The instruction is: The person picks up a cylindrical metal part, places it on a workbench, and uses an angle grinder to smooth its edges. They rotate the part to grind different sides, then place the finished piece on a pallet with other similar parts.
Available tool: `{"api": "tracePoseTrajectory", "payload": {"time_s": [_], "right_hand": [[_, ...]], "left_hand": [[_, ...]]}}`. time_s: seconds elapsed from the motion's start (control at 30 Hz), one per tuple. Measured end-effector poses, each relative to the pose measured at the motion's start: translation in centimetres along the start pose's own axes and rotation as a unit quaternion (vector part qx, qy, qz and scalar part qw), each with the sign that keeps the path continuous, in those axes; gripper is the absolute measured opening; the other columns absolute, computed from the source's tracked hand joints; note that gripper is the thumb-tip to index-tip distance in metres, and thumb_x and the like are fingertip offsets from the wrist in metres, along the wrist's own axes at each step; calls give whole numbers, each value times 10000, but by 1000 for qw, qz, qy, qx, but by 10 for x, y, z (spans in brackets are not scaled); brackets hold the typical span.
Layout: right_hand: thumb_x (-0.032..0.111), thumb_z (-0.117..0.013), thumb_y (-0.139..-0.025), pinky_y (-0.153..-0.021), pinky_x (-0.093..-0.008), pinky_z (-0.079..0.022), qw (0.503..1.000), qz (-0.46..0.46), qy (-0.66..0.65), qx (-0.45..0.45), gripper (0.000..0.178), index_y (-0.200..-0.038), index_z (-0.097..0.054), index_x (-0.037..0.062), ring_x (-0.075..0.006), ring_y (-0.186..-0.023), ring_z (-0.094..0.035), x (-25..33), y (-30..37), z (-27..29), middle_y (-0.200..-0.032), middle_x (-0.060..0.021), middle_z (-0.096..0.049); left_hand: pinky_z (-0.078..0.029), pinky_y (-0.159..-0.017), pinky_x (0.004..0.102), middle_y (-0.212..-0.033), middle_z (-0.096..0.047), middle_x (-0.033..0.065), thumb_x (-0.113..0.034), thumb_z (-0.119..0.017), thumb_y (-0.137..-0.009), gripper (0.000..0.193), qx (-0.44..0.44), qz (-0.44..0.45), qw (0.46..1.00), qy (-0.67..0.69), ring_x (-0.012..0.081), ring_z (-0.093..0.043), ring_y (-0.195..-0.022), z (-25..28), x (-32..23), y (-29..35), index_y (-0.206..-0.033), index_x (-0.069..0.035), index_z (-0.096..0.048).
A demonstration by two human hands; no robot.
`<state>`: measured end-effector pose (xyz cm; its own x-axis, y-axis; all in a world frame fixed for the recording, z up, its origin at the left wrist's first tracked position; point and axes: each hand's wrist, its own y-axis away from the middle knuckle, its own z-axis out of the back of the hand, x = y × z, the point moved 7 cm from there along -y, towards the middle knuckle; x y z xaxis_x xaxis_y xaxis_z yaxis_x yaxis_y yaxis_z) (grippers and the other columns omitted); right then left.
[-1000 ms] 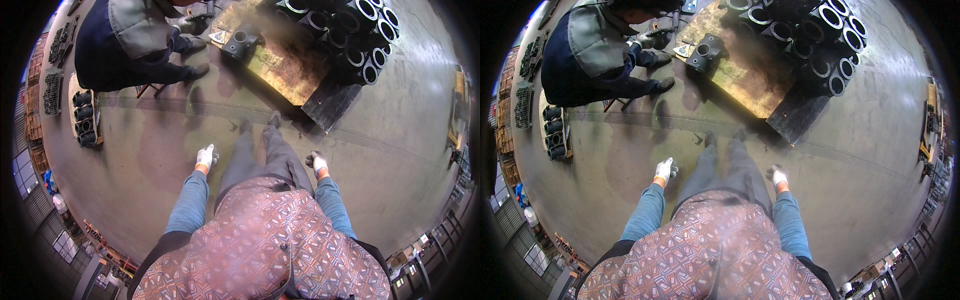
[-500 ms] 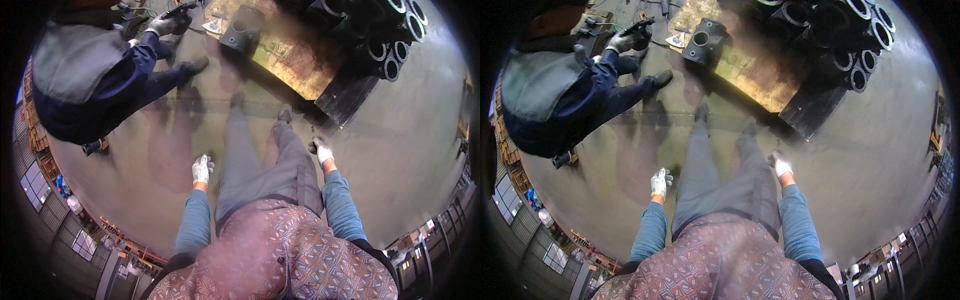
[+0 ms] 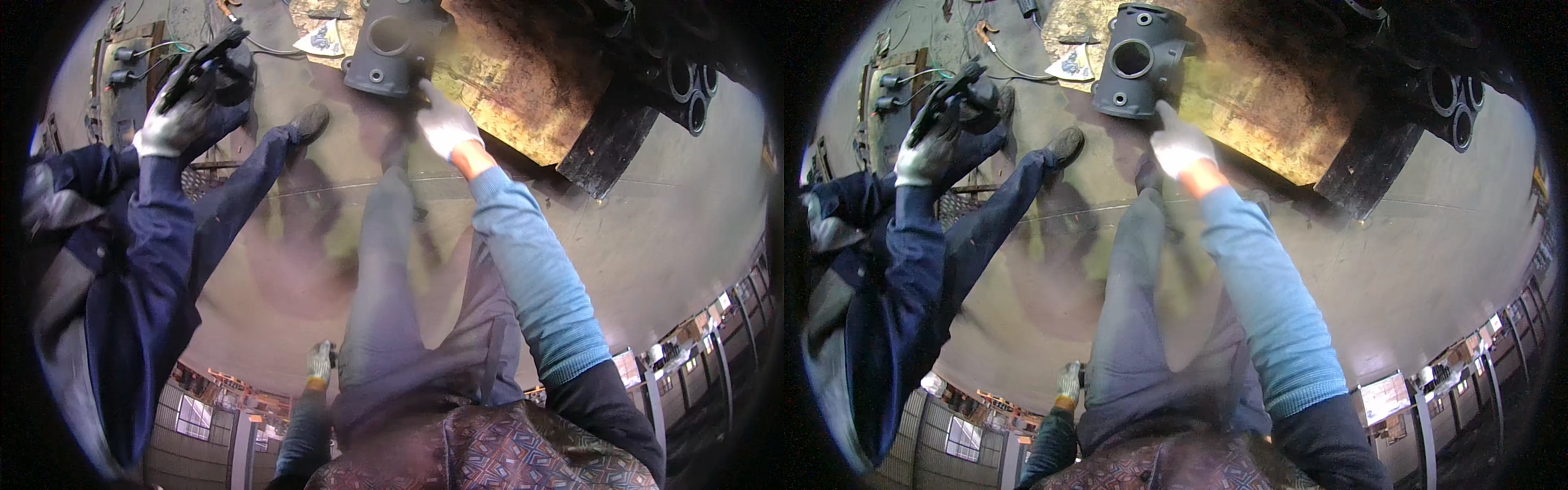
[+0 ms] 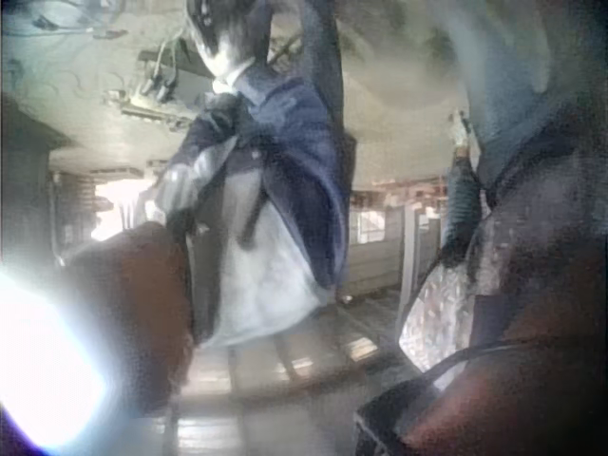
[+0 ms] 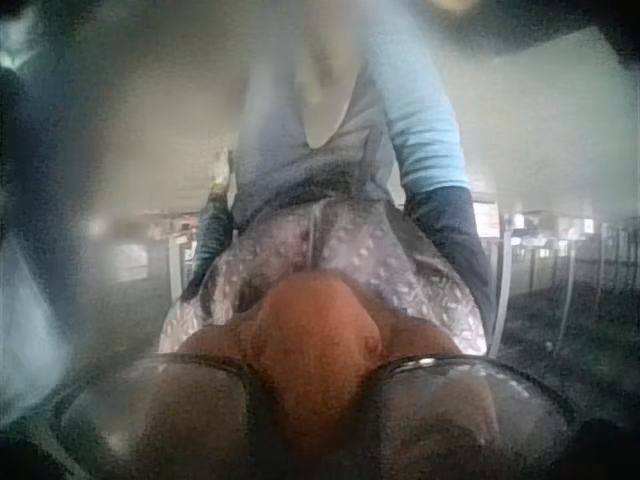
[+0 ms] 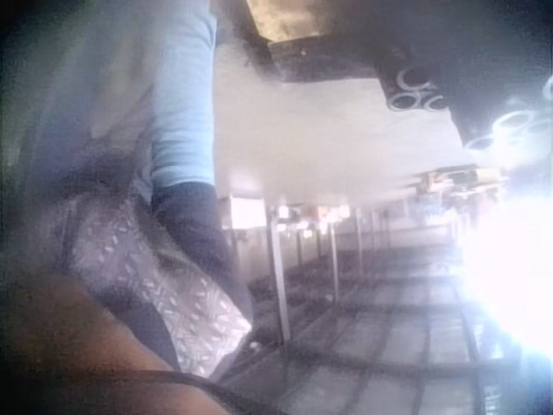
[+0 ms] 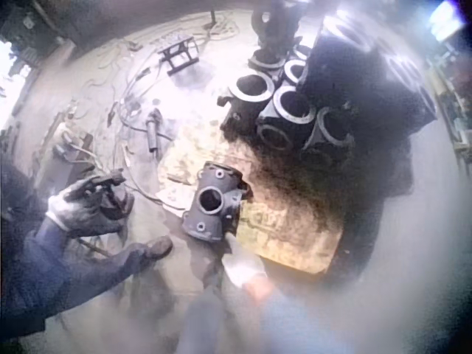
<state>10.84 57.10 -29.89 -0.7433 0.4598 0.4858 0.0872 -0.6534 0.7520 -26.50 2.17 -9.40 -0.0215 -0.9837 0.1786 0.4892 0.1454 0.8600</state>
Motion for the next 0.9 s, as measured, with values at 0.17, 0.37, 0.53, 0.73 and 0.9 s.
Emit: {"api": "tracePoseTrajectory", "payload": {"time_s": [0.17, 0.37, 0.53, 0.73, 0.9], "right_hand": [[220, -461, -955, -1053, -496, -483, 989, -89, 96, 64, 654, -1597, -371, 141, -444, -1244, -631, 8, -66, -22, -1355, -265, -643], [228, -457, -950, -1056, -505, -480, 990, -88, 102, 25, 673, -1608, -340, 148, -436, -1242, -634, 2, -72, -17, -1366, -259, -638], [224, -467, -941, -1044, -503, -487, 988, -107, 101, 36, 699, -1622, -316, 174, -427, -1221, -647, 4, -64, -13, -1353, -252, -648], [220, -466, -947, -1034, -500, -492, 988, -106, 101, 51, 693, -1623, -319, 203, -431, -1218, -647, 3, -74, -12, -1350, -247, -651], [216, -455, -955, -1026, -490, -500, 995, -66, 71, 30, 602, -1553, -442, 152, -430, -1204, -648, -17, -42, -26, -1306, -254, -669]], "left_hand": [[-550, -607, 393, -781, -699, 88, -355, -612, -1033, 352, 24, 11, 999, -28, 227, -701, -711, 13, 39, -7, -1105, -29, -724], [-550, -640, 406, -820, -707, 118, -356, -606, -1030, 354, 41, -42, 995, -78, 262, -704, -744, 1, 56, -25, -1114, -33, -723], [-550, -668, 418, -852, -714, 142, -358, -600, -1027, 357, 45, -73, 991, -103, 291, -706, -772, -5, 58, -34, -1122, -37, -723], [-550, -701, 431, -891, -722, 172, -359, -594, -1024, 360, 42, -106, 985, -127, 326, -709, -806, -5, 59, -44, -1132, -41, -723], [-550, -728, 442, -924, -728, 197, -361, -588, -1021, 363, 29, -158, 977, -143, 355, -711, -834, -5, 63, -61, -1140, -44, -722]]}}
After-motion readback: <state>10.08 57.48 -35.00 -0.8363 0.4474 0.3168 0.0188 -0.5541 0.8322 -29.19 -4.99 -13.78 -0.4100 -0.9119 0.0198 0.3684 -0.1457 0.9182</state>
